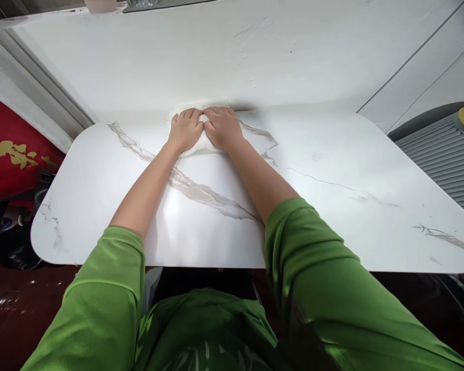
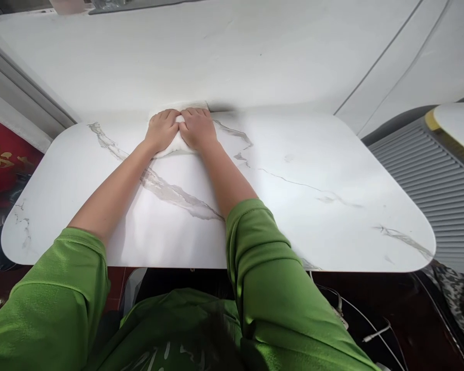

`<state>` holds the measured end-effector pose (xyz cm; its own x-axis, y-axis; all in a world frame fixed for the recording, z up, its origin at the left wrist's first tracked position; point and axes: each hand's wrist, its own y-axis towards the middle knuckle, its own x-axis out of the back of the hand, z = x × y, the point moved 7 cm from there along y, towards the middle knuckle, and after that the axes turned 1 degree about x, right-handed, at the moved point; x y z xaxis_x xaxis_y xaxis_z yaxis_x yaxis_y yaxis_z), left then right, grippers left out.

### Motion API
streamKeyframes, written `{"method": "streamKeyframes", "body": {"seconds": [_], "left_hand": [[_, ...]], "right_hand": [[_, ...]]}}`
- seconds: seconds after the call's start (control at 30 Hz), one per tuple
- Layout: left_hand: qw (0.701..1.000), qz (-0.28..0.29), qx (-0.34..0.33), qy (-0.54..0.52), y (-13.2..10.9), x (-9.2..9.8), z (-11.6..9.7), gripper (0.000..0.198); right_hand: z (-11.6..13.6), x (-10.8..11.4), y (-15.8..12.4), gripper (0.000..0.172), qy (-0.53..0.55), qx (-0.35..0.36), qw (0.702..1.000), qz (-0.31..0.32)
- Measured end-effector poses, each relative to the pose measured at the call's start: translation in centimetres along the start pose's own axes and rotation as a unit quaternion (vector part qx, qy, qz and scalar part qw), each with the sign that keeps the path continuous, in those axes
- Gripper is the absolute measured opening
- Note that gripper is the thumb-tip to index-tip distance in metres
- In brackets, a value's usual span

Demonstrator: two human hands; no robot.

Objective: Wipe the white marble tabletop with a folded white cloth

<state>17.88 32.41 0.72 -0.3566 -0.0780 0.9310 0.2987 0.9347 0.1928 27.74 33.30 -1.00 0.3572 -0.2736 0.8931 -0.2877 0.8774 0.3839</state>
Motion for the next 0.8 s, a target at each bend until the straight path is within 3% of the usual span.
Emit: {"method": "streamKeyframes", "body": {"seconds": [0.37, 0.8], "left_hand": [[1.000, 0.003, -0.007, -0.013, -5.4, 0.9, -1.5, 0.045], [1.000, 0.020, -0.009, 0.006, -16.0, 2.8, -4.5, 0.045]], "right_hand": [[2.9, 1.8, -4.7, 0.049, 0.012, -0.012, 1.000, 0.011], [8.9, 4.9, -13.8, 0.050, -0.003, 0.026, 0.999, 0.025]]}}
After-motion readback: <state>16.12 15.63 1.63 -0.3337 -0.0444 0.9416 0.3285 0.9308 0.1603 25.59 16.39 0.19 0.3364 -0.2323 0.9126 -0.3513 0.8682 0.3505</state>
